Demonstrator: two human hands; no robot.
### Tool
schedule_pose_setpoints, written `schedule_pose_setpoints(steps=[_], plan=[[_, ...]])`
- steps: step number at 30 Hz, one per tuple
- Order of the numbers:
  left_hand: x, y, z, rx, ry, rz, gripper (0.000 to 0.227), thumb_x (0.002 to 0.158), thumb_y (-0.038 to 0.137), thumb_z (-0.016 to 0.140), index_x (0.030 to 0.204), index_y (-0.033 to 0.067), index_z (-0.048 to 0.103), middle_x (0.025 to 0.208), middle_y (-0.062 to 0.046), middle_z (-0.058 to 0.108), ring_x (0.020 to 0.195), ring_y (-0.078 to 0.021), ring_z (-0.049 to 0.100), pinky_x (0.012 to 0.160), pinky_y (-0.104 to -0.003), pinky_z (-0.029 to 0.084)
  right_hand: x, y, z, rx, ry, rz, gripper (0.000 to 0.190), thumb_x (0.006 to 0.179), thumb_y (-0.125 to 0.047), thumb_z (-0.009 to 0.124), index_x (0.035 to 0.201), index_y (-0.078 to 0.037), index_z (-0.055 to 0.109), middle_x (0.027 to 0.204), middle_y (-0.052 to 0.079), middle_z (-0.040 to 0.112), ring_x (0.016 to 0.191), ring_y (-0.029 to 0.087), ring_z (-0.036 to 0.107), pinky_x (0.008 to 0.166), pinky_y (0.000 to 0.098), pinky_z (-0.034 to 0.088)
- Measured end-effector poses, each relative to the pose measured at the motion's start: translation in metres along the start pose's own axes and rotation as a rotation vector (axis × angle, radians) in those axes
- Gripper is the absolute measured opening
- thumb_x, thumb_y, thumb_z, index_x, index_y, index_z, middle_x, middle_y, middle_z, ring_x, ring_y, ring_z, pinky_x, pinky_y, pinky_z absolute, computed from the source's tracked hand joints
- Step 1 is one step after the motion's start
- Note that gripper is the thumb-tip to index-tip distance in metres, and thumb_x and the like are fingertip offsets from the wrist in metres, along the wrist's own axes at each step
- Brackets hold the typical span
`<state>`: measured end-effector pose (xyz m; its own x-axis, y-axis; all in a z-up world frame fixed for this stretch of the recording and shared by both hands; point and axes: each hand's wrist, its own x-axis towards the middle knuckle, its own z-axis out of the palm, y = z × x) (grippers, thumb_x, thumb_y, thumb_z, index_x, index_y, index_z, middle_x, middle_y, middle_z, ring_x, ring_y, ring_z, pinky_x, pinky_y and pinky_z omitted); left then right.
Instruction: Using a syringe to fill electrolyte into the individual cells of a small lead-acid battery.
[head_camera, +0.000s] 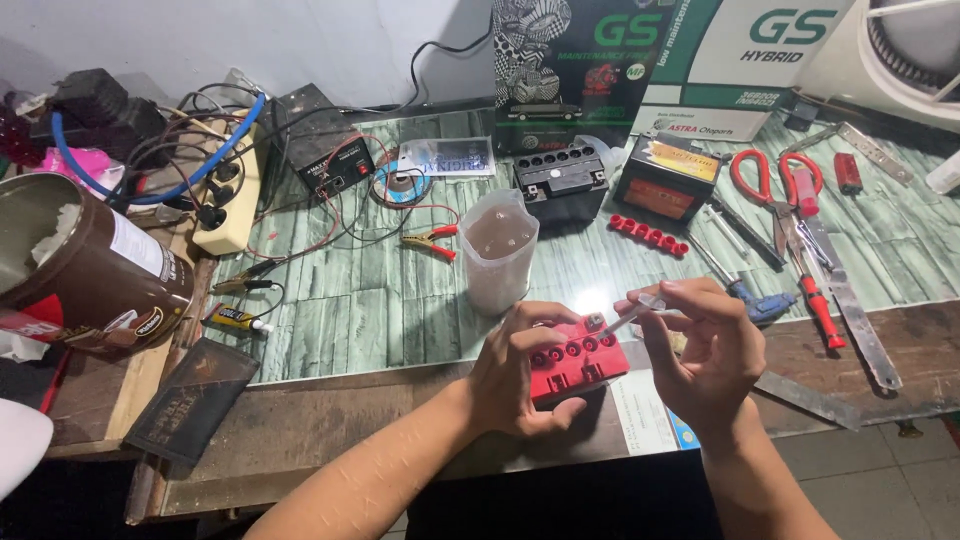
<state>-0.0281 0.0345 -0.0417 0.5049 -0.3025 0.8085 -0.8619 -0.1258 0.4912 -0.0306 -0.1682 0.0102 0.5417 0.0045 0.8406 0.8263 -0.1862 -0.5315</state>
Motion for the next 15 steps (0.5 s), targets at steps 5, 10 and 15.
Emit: schedule_pose_setpoints(steps=[5, 10, 15], plan=[[0.002, 0.000, -0.002, -0.006, -0.028, 0.046, 0.057, 0.085, 0.039, 0.070, 0.127, 0.0160, 0.038, 0.121, -0.019, 0.058, 0.105, -0.0352, 0.065, 0.083, -0.045, 0.060, 0.000, -0.007, -0.006, -0.046, -0.028, -0.034, 0.027, 0.093, 0.009, 0.064, 0.118, 0.009, 0.051, 0.094, 0.027, 0.064, 0.084, 0.033, 0.078, 0.064, 0.0367, 0.071], [0.008, 0.006, -0.007, 0.013, -0.058, 0.089, 0.052, 0.089, 0.034, 0.065, 0.127, 0.0100, 0.038, 0.118, -0.023, 0.057, 0.104, -0.0359, 0.064, 0.085, -0.045, 0.056, -0.004, -0.004, -0.009, -0.131, -0.019, -0.084, 0.027, 0.097, 0.004, 0.065, 0.119, 0.005, 0.050, 0.095, 0.028, 0.064, 0.085, 0.032, 0.077, 0.062, 0.0323, 0.073], [0.007, 0.005, -0.007, 0.015, -0.079, 0.088, 0.053, 0.089, 0.033, 0.065, 0.127, 0.0096, 0.037, 0.120, -0.023, 0.056, 0.104, -0.0369, 0.065, 0.082, -0.045, 0.057, -0.004, -0.004, -0.009, -0.212, -0.009, -0.189, 0.025, 0.094, 0.009, 0.066, 0.115, 0.009, 0.051, 0.095, 0.027, 0.064, 0.083, 0.031, 0.077, 0.062, 0.0331, 0.073]])
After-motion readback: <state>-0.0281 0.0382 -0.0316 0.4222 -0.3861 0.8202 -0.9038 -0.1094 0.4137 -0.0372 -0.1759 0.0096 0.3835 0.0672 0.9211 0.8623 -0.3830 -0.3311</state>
